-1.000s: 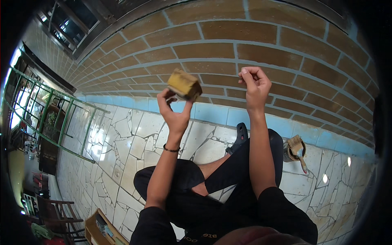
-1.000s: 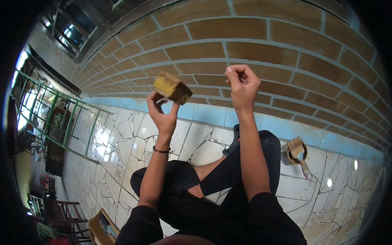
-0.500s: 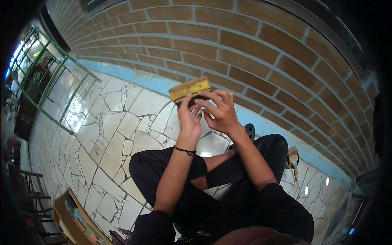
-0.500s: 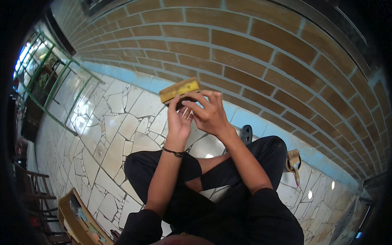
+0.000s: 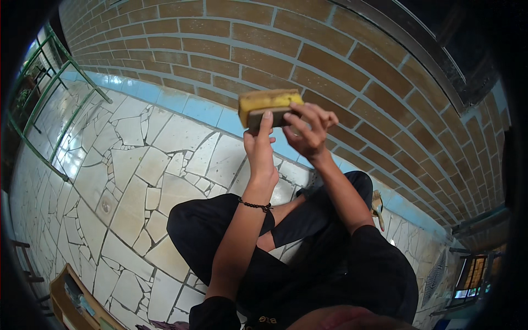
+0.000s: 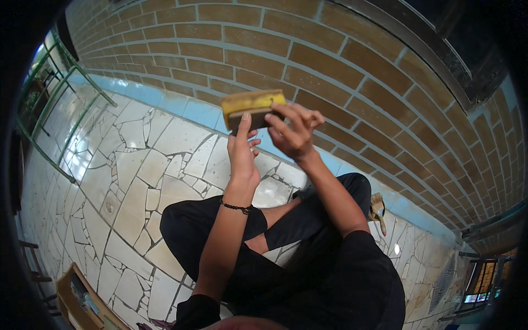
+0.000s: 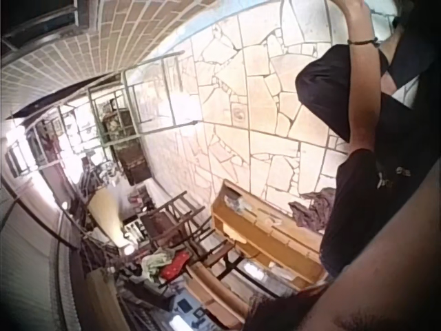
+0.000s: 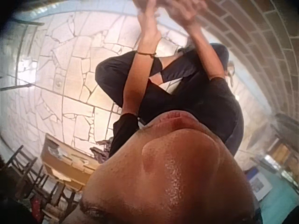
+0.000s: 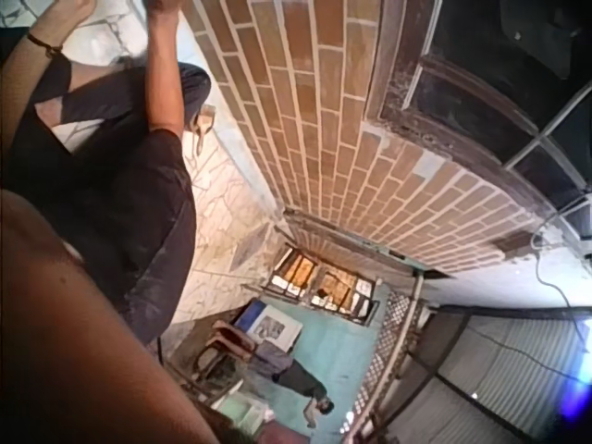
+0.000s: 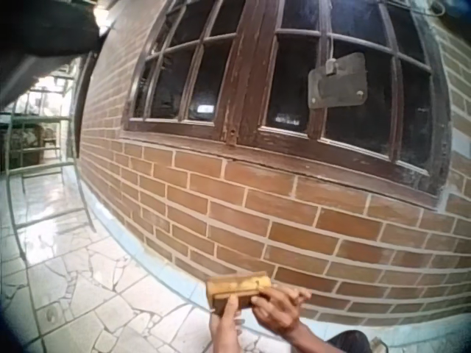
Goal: Applying grout or adhesive to a sponge and then applying it to the gaps in a brick wall.
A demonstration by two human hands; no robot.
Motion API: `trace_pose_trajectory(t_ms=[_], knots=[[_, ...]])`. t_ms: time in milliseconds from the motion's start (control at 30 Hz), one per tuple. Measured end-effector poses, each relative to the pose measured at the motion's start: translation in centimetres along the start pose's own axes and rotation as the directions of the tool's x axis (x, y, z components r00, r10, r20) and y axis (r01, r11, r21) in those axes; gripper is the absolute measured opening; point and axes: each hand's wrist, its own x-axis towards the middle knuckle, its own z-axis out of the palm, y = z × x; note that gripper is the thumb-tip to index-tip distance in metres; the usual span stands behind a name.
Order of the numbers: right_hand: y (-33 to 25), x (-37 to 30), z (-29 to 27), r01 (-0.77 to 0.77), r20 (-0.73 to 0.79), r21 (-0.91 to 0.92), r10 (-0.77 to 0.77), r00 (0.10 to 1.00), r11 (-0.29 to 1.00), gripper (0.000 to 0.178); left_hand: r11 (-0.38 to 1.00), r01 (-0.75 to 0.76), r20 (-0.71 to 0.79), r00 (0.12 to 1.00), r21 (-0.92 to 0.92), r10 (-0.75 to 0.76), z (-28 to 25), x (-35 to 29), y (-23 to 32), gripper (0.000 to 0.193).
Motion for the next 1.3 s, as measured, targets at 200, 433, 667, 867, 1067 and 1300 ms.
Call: trace_pose_trajectory(t_ms=[200,433,667,867,1067,1300], knots=[[6.8,6.5,1.5,0.048,0.086,-0.017,-0.046,0.995,0.999,0.064,0.858,-0.503,0.026,0.864,0.1,0.503,0.7,0.4,0.5,0.045],[12.7,12.4,4.6,0.149,0.117,-0.11,-0.136,0.984,0.983,0.063,0.691,-0.641,0.198,0.764,0.333,0.614,-1.9,3.9,2.8,0.042],[14.8,12.7,6.4,0.166,0.139,-0.178,-0.142,0.98,0.97,0.06,0.721,-0.58,0.28,0.815,0.379,0.508,-2.6,5.8,3.3,0.036],[15.1,12.4,6.7,0.147,0.122,-0.217,-0.123,0.985,0.965,0.057,0.765,-0.516,0.3,0.854,0.386,0.424,-2.6,6.5,2.5,0.033],[15.1,12.1,6.5,0.141,0.114,-0.223,-0.118,0.986,0.965,0.056,0.751,-0.542,0.284,0.84,0.377,0.463,-2.8,6.8,2.7,0.036],[15.5,12.5,6.1,0.142,0.114,-0.222,-0.119,0.986,0.965,0.056,0.791,-0.483,0.279,0.873,0.376,0.4,-2.5,6.2,3.3,0.031]])
